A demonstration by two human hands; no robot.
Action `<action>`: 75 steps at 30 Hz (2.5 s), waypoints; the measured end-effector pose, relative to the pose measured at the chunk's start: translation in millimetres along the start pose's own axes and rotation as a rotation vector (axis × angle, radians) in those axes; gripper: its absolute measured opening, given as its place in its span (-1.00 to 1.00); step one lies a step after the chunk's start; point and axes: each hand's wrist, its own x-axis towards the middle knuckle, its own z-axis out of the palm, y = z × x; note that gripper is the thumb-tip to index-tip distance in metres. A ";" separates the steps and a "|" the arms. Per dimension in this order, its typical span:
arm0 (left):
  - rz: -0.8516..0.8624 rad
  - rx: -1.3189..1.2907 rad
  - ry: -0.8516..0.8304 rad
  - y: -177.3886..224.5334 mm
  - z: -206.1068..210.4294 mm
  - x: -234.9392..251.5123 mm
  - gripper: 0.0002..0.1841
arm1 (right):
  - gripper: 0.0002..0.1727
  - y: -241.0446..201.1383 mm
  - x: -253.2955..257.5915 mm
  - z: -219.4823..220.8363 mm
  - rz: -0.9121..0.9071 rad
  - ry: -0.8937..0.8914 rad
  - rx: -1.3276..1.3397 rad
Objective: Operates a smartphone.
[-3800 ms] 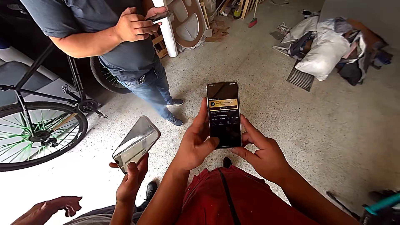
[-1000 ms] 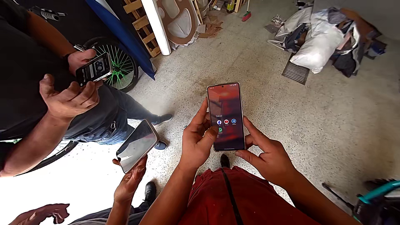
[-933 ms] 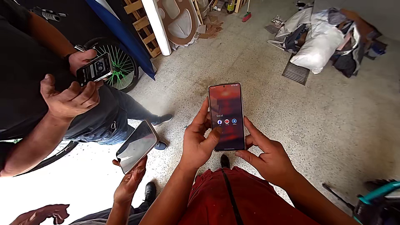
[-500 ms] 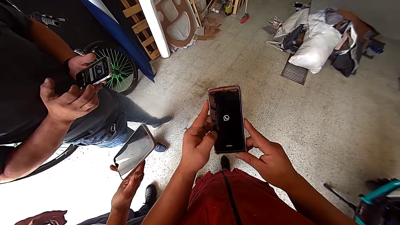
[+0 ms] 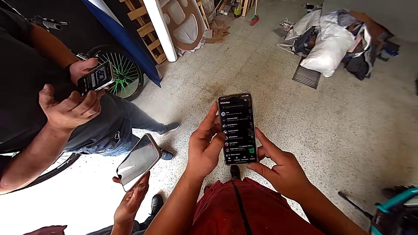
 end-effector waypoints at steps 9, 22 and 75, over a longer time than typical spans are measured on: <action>0.005 -0.017 0.043 5.2 4.1 1.2 -0.28 | -0.05 -0.5 0.0 -2.2 -0.012 -0.009 0.001; -0.083 0.221 0.256 7.4 11.3 2.6 -0.46 | -0.05 3.2 -3.5 5.2 0.005 -0.023 -0.034; -0.184 0.152 -0.042 45.9 -2.7 13.8 -0.26 | -0.02 0.4 20.5 -5.3 -0.006 -0.015 0.014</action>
